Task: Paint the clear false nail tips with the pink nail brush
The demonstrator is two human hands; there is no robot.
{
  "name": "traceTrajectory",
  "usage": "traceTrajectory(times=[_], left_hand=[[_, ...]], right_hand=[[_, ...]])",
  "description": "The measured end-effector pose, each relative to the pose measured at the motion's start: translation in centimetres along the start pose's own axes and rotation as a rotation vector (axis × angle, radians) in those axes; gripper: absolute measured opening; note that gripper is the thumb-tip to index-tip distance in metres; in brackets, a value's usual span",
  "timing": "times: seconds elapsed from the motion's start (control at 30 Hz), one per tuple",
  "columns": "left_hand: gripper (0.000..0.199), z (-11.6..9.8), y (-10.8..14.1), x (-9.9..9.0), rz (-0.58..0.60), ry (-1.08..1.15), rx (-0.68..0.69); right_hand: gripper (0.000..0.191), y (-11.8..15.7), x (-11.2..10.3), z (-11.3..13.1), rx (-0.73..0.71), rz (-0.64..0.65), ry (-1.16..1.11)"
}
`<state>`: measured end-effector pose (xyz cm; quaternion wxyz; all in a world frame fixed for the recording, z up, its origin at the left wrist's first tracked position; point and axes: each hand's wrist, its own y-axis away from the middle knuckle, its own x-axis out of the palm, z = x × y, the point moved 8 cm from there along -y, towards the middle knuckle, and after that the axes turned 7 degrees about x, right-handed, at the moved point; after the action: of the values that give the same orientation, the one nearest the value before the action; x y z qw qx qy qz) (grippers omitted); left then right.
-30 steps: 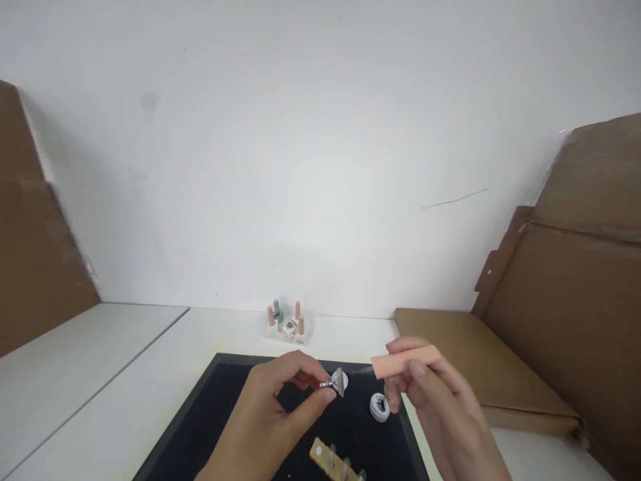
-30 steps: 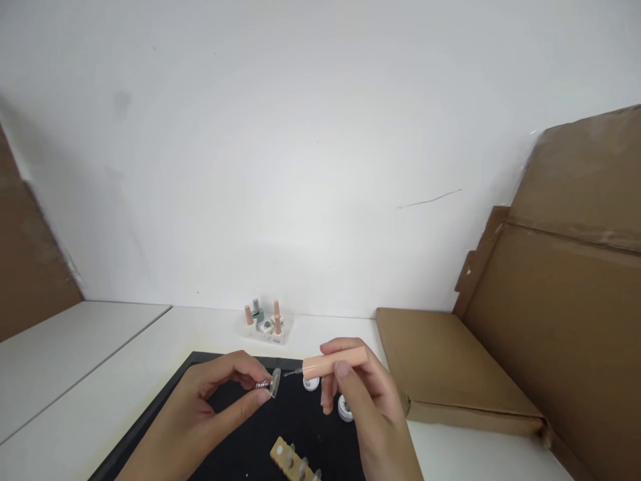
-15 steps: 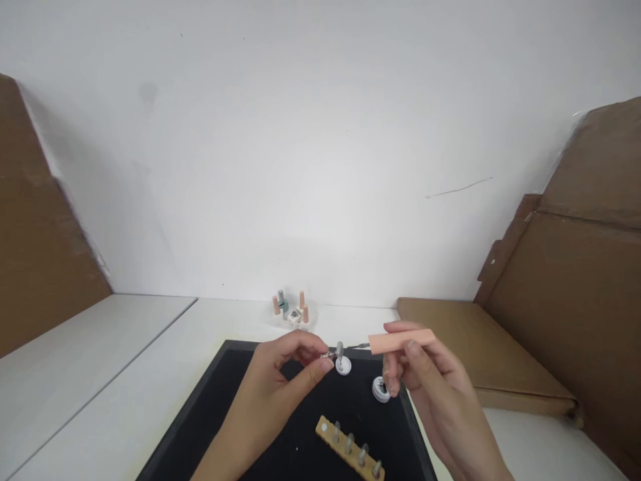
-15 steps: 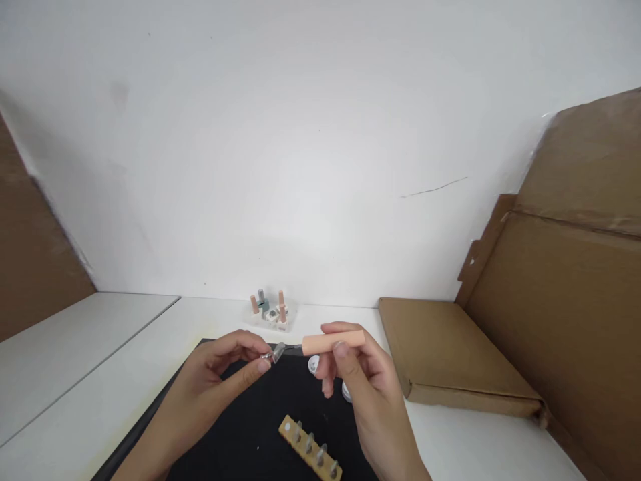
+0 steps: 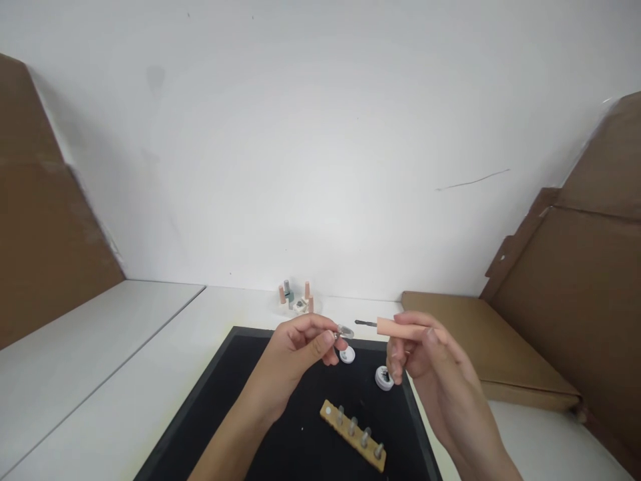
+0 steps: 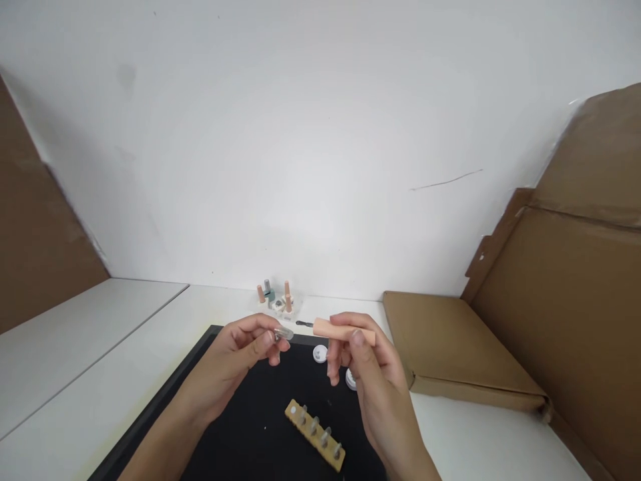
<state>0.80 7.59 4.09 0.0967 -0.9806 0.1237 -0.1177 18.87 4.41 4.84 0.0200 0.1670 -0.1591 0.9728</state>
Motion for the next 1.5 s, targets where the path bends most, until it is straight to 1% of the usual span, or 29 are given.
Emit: traceTrajectory(times=[0.27,0.4,0.57,0.8,1.0,1.17,1.5], left_hand=[[0.035,0.4,-0.1,-0.2,-0.018,0.040,-0.030],[0.032,0.7,-0.2,0.2,0.006,0.056,-0.035],[0.026,1.4,-0.3,0.8,0.042,0.074,-0.039],[0.018,2.3,-0.5,1.3,0.076,0.093,-0.035],[0.021,2.8,-0.9,1.5,0.083,0.094,-0.029],[0.023,2.9,-1.0,1.6,0.084,0.105,-0.024],[0.020,2.5,-0.7,1.7,0.093,0.120,-0.008]], right_hand=[[0.032,0.2,0.1,-0.5,-0.017,0.018,0.067],[0.029,0.2,-0.2,-0.4,-0.042,0.032,0.089],[0.029,0.3,-0.4,-0.4,-0.074,0.082,0.107],[0.030,0.6,-0.9,-0.5,-0.076,0.109,0.114],[0.029,0.5,-1.0,-0.7,-0.066,0.129,0.102],[0.028,0.5,-0.8,-0.6,-0.096,0.179,0.079],[0.029,0.7,-0.6,-0.8,-0.085,0.226,0.103]])
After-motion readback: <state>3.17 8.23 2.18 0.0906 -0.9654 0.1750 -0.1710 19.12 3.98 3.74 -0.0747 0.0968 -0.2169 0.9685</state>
